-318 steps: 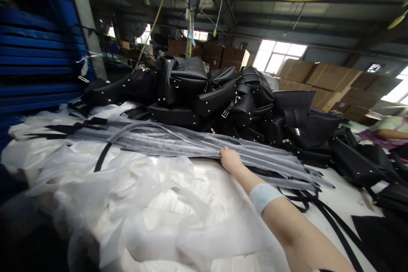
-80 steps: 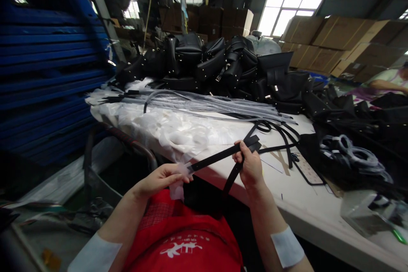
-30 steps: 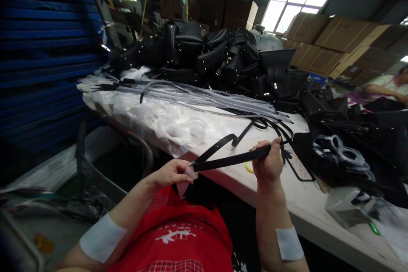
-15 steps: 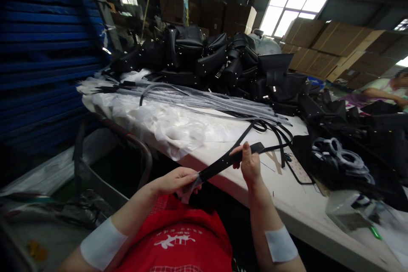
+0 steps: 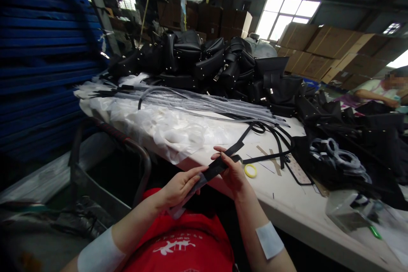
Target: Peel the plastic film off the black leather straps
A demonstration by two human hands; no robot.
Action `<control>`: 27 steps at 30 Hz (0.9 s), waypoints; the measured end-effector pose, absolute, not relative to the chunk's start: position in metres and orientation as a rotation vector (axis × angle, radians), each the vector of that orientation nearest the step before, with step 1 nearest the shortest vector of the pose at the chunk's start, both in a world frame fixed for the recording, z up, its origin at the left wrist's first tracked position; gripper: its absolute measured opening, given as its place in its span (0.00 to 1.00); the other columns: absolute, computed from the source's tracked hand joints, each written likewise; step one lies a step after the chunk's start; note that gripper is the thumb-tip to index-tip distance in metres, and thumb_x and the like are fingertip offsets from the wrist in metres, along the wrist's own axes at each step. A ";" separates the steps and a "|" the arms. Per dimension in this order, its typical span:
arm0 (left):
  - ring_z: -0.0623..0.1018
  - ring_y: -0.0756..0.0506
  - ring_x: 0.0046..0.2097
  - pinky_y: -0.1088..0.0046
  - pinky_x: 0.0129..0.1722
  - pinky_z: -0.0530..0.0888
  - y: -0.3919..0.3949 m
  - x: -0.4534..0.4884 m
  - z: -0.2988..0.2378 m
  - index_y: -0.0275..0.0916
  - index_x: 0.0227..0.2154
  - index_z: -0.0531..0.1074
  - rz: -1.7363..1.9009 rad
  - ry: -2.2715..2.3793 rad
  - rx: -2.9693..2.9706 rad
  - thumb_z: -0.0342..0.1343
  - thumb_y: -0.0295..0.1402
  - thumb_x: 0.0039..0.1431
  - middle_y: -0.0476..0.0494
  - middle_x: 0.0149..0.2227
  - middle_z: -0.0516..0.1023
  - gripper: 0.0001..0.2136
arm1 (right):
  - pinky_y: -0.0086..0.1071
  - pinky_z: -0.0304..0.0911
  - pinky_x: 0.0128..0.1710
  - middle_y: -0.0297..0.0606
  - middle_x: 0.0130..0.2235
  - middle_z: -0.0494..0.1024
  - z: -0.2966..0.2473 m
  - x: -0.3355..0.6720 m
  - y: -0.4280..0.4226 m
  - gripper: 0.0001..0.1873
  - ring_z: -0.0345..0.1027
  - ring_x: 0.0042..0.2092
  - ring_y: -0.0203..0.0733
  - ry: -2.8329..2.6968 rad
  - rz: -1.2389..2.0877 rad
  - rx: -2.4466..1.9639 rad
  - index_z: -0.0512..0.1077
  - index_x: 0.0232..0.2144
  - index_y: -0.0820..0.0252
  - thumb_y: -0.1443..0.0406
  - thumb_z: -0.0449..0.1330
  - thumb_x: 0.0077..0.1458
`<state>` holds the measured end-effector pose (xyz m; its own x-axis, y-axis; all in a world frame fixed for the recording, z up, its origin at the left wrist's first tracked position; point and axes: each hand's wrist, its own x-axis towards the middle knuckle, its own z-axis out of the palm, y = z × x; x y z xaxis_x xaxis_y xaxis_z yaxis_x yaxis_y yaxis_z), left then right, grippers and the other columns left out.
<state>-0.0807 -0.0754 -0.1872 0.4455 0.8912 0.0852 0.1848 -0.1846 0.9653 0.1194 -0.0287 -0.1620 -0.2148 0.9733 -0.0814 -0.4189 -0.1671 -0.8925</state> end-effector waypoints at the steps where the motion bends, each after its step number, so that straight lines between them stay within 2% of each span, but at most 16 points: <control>1: 0.76 0.48 0.30 0.72 0.35 0.70 -0.076 -0.081 -0.187 0.37 0.62 0.60 0.868 0.957 1.658 0.47 0.44 0.67 0.49 0.27 0.78 0.25 | 0.26 0.65 0.29 0.33 0.31 0.78 -0.161 0.117 -0.029 0.16 0.68 0.29 0.34 -0.915 1.597 -0.849 0.75 0.35 0.57 0.54 0.69 0.48; 2: 0.77 0.47 0.31 0.72 0.36 0.70 -0.075 -0.081 -0.187 0.36 0.64 0.56 0.896 0.965 1.641 0.50 0.43 0.66 0.48 0.28 0.79 0.27 | 0.26 0.64 0.28 0.32 0.28 0.76 -0.161 0.114 -0.028 0.16 0.66 0.28 0.33 -0.911 1.554 -0.860 0.74 0.30 0.58 0.53 0.69 0.48; 3: 0.77 0.47 0.31 0.72 0.35 0.71 -0.074 -0.081 -0.189 0.35 0.62 0.57 0.906 0.966 1.595 0.53 0.44 0.64 0.47 0.28 0.79 0.29 | 0.25 0.62 0.25 0.32 0.27 0.75 -0.161 0.112 -0.027 0.17 0.64 0.26 0.33 -0.925 1.507 -0.886 0.72 0.27 0.59 0.52 0.68 0.49; 6: 0.74 0.49 0.23 0.75 0.24 0.68 -0.070 -0.083 -0.193 0.33 0.46 0.70 0.702 0.869 1.332 0.56 0.51 0.58 0.45 0.26 0.78 0.24 | 0.25 0.51 0.17 0.35 0.26 0.76 -0.160 0.111 -0.022 0.22 0.58 0.21 0.30 -1.050 1.379 -1.016 0.72 0.24 0.60 0.47 0.64 0.52; 7: 0.72 0.51 0.20 0.76 0.21 0.66 -0.069 -0.084 -0.195 0.33 0.41 0.71 0.607 0.823 1.241 0.55 0.53 0.57 0.45 0.25 0.77 0.24 | 0.25 0.48 0.15 0.36 0.25 0.76 -0.160 0.112 -0.020 0.24 0.55 0.19 0.30 -1.110 1.335 -1.061 0.73 0.23 0.61 0.45 0.62 0.53; 9: 0.72 0.51 0.19 0.77 0.19 0.66 -0.068 -0.084 -0.196 0.33 0.36 0.72 0.498 0.752 1.116 0.53 0.57 0.56 0.46 0.23 0.76 0.26 | 0.26 0.44 0.14 0.36 0.22 0.74 -0.158 0.114 -0.015 0.27 0.52 0.17 0.28 -1.214 1.249 -1.128 0.73 0.21 0.61 0.44 0.61 0.53; 13: 0.73 0.51 0.20 0.78 0.20 0.67 -0.064 -0.076 -0.193 0.34 0.35 0.72 0.576 0.730 1.064 0.52 0.58 0.56 0.51 0.21 0.71 0.27 | 0.27 0.41 0.13 0.38 0.20 0.75 -0.159 0.105 -0.012 0.30 0.50 0.15 0.28 -1.220 1.226 -1.162 0.71 0.17 0.61 0.40 0.61 0.49; 19: 0.67 0.54 0.16 0.79 0.17 0.64 -0.055 -0.065 -0.196 0.35 0.31 0.69 0.774 0.808 1.154 0.48 0.58 0.59 0.54 0.19 0.68 0.26 | 0.27 0.44 0.12 0.37 0.21 0.77 -0.175 0.073 -0.020 0.28 0.51 0.13 0.29 -1.022 1.509 -1.117 0.68 0.19 0.59 0.40 0.62 0.46; 24: 0.66 0.54 0.16 0.80 0.15 0.61 -0.055 -0.081 -0.209 0.35 0.32 0.70 0.649 0.822 1.309 0.46 0.59 0.60 0.54 0.18 0.66 0.27 | 0.24 0.37 0.12 0.33 0.20 0.74 -0.154 0.111 0.012 0.25 0.52 0.16 0.27 -0.755 1.323 -1.113 0.67 0.22 0.59 0.47 0.70 0.39; 27: 0.67 0.54 0.17 0.80 0.16 0.62 -0.055 -0.086 -0.213 0.34 0.34 0.71 0.612 0.844 1.326 0.45 0.58 0.61 0.53 0.19 0.68 0.28 | 0.24 0.36 0.13 0.31 0.19 0.71 -0.149 0.128 0.027 0.26 0.51 0.17 0.27 -0.695 1.268 -1.129 0.64 0.20 0.58 0.46 0.70 0.39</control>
